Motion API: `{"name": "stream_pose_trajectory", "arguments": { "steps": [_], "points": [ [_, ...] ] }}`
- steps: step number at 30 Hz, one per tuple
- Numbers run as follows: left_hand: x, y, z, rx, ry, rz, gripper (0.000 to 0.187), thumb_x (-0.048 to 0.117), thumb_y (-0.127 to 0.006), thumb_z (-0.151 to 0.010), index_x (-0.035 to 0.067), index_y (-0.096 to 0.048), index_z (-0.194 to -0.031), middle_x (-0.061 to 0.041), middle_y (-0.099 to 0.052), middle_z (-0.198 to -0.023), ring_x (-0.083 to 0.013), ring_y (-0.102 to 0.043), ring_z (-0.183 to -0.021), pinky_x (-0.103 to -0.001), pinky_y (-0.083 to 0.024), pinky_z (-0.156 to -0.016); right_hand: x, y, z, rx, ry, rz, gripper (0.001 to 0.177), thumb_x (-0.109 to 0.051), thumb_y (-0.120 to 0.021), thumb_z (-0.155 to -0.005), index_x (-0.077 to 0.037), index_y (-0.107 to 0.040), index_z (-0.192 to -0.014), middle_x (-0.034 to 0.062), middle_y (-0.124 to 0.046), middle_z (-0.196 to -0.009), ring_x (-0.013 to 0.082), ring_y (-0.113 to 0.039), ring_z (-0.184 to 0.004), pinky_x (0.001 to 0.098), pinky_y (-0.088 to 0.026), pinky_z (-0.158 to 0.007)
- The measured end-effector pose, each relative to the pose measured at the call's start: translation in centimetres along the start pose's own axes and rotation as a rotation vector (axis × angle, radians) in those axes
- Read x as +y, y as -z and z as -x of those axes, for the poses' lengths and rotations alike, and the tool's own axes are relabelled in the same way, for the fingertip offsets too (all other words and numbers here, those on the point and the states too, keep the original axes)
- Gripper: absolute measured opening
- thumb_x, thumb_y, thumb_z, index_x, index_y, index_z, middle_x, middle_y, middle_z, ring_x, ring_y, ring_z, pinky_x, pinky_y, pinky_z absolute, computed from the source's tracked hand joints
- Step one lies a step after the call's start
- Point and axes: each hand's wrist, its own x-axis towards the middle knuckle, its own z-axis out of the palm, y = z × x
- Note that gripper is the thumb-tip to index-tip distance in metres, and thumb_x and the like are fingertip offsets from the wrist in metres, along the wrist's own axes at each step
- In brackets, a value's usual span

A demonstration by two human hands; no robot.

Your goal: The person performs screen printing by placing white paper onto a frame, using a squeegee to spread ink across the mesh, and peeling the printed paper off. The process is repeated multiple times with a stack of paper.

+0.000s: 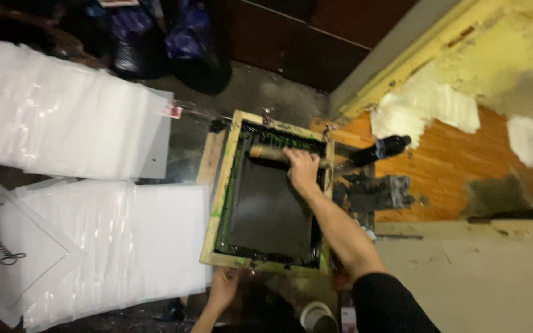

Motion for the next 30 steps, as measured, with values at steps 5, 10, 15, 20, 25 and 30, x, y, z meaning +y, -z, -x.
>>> {"name": "stream_pose_trajectory", "arguments": {
  "steps": [5, 10, 15, 20, 25, 30],
  "points": [
    [0.9, -0.8, 0.2, -0.002, 0.012, 0.146, 0.013, 0.020, -0.075, -0.099, 0.009, -0.080, -0.104, -0.010, -0.092, -0.095, -0.0195, -0.087, -0.083, -0.034, -0.064, -0.074, 0.6, -0.2, -7.8, -0.117, -0.046, 0.048, 0.071, -0.014, -0.072, -0.069, -0.028, -0.066, -0.138, 0.0057, -0.076, -0.119, 0.0397, -0.070, -0.106, 0.0615, -0.048, -0.082],
    [-0.9, -1.0, -0.8, -0.023, -0.141, 0.175, 0.012, 0.019, -0.076, -0.100, 0.009, -0.078, -0.107, -0.007, -0.088, -0.101, -0.0137, -0.079, -0.095, -0.030, -0.059, -0.087, -0.6, 3.5, -9.0, -0.484, -0.122, 0.003, 0.065, -0.019, -0.079, -0.085, -0.034, -0.067, -0.147, 0.0184, -0.079, -0.122, 0.0490, -0.074, -0.111, 0.0630, -0.060, -0.084],
    [3.3, 0.2, 0.5, -0.027, -0.032, 0.018, 0.031, 0.038, -0.070, -0.102, 0.009, -0.081, -0.103, -0.007, -0.084, -0.101, -0.0178, -0.075, -0.101, -0.034, -0.054, -0.094, -8.4, 10.2, 2.8, -0.648, -0.114, -0.039, 0.026, -0.021, -0.076, -0.091, -0.025, -0.069, -0.116, 0.0143, -0.080, -0.107, 0.0436, -0.075, -0.102, 0.0590, -0.058, -0.081],
    [1.5, 0.0, -0.9, -0.096, 0.026, 0.045, 0.050, 0.044, -0.069, -0.106, -0.002, -0.069, -0.124, -0.020, -0.078, -0.123, -0.0306, -0.072, -0.121, -0.047, -0.052, -0.108, -15.0, 16.1, 14.2, -0.681, -0.150, -0.040, 0.045, -0.015, -0.074, -0.090, -0.029, -0.067, -0.133, 0.0062, -0.079, -0.108, 0.0328, -0.077, -0.107, 0.0610, -0.057, -0.098],
    [4.4, -0.1, 0.8, -0.147, 0.092, -0.037, 0.068, 0.053, -0.062, -0.113, -0.002, -0.053, -0.151, -0.024, -0.061, -0.153, -0.0376, -0.057, -0.146, -0.062, -0.041, -0.126, -15.9, 16.7, 14.1, -0.627, -0.177, -0.017, 0.088, -0.029, -0.089, -0.089, -0.019, -0.041, -0.162, 0.0147, -0.064, -0.139, 0.0342, -0.058, -0.138, 0.0784, -0.030, -0.119],
    [4.6, -0.1, 1.0, -0.102, 0.328, 0.545, 0.044, 0.038, -0.079, -0.101, 0.010, -0.055, -0.124, -0.003, -0.059, -0.116, -0.0206, -0.066, -0.108, -0.033, -0.046, -0.076, -13.4, 13.2, 13.8, -0.607, -0.164, 0.009, 0.074, -0.033, -0.089, -0.078, -0.021, -0.052, -0.140, 0.0054, -0.065, -0.130, 0.0271, -0.060, -0.129, 0.0666, -0.049, -0.107]
  ]
}}
